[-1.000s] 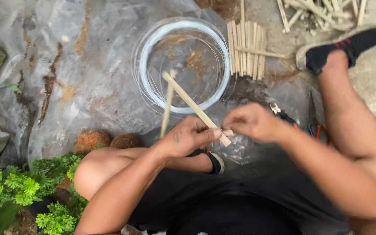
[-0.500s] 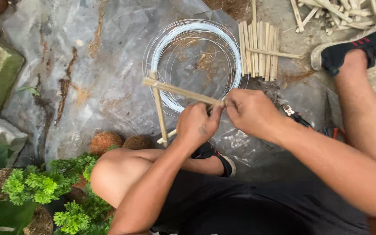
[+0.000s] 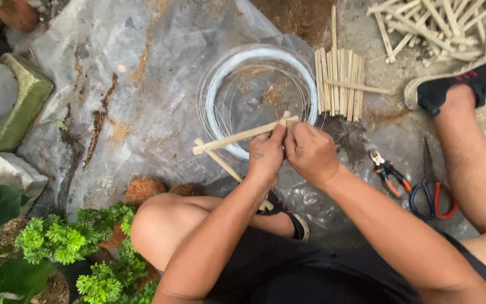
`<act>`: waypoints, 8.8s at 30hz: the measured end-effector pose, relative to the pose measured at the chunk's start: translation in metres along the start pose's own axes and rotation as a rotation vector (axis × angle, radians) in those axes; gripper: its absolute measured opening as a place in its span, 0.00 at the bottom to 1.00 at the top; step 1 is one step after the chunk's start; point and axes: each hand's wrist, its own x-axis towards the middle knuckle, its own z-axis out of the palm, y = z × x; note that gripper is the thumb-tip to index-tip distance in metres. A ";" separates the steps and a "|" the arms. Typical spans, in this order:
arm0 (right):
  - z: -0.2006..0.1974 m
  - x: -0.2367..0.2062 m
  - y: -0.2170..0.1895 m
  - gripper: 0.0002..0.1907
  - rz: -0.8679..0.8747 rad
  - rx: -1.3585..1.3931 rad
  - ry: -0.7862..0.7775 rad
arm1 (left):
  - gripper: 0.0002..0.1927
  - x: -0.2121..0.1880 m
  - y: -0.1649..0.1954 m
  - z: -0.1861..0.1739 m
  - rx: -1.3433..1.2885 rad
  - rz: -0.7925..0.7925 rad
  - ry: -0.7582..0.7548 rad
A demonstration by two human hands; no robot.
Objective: The person sits on the ground and assembles a frame from bamboo sticks, joining crossed sticks with thin wire. They wrap wire around joints by hand, tighten and trim it with pliers, and set completed joined pieces aside while taking new sticks from a pile.
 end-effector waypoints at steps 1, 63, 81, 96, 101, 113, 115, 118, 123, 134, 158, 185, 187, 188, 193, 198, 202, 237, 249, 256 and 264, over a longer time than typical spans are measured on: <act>0.001 0.002 0.000 0.05 -0.015 -0.014 0.009 | 0.19 0.003 0.000 0.001 0.007 -0.013 0.009; -0.002 0.022 0.019 0.12 1.033 0.593 -0.300 | 0.15 -0.032 0.021 -0.004 0.934 0.921 0.025; -0.041 0.011 -0.010 0.06 0.993 0.850 0.006 | 0.14 -0.038 0.044 -0.002 0.754 1.056 -0.154; -0.044 0.005 0.008 0.07 0.968 0.899 -0.190 | 0.14 -0.043 0.042 -0.001 0.731 0.960 -0.163; -0.053 0.008 0.030 0.05 1.164 1.169 -0.285 | 0.14 -0.040 0.035 -0.001 0.668 0.916 -0.187; -0.057 -0.026 0.105 0.16 0.612 0.273 -0.081 | 0.19 -0.004 0.024 -0.019 0.430 0.524 -0.069; -0.067 -0.058 0.121 0.19 0.704 -0.052 -0.211 | 0.18 -0.002 0.022 -0.022 0.371 0.532 -0.056; -0.081 -0.110 0.131 0.26 0.876 -0.504 -0.536 | 0.18 -0.001 0.023 -0.020 0.376 0.502 -0.011; -0.086 -0.141 0.139 0.44 1.084 -0.650 -0.792 | 0.21 -0.012 0.023 -0.002 0.485 0.477 0.031; -0.075 -0.103 0.079 0.25 1.173 1.044 0.107 | 0.18 -0.024 0.037 0.004 0.599 0.794 -0.004; -0.040 -0.045 -0.012 0.13 0.993 0.662 -0.455 | 0.17 -0.040 0.032 0.002 0.662 0.890 -0.021; -0.027 -0.049 -0.002 0.09 0.959 0.955 -0.342 | 0.17 -0.039 0.026 0.004 0.636 0.822 -0.034; -0.024 -0.054 0.001 0.09 0.932 0.950 -0.338 | 0.17 -0.038 0.024 0.004 0.627 0.784 -0.038; -0.022 -0.055 0.003 0.08 0.926 0.893 -0.354 | 0.18 -0.037 0.023 0.005 0.614 0.784 -0.043; -0.023 -0.059 0.027 0.15 0.899 0.967 -0.267 | 0.21 -0.028 0.018 0.000 0.538 0.614 0.008; -0.048 -0.062 0.102 0.21 1.204 0.603 -0.291 | 0.20 -0.010 0.017 -0.014 0.478 0.641 0.028; -0.068 -0.087 0.139 0.28 1.015 -0.406 -0.429 | 0.20 -0.007 0.010 -0.014 0.409 0.445 -0.047; -0.066 -0.051 0.012 0.33 0.858 0.396 -0.709 | 0.18 -0.031 0.060 -0.007 0.850 0.721 -0.114; -0.075 -0.023 -0.018 0.35 0.635 0.157 -0.599 | 0.17 -0.034 0.056 -0.009 0.925 0.785 -0.113; -0.078 -0.018 -0.019 0.34 0.619 0.111 -0.615 | 0.18 -0.035 0.059 -0.009 0.916 0.779 -0.116; -0.085 -0.014 -0.022 0.33 0.629 0.125 -0.618 | 0.16 -0.036 0.060 -0.009 0.934 0.829 -0.126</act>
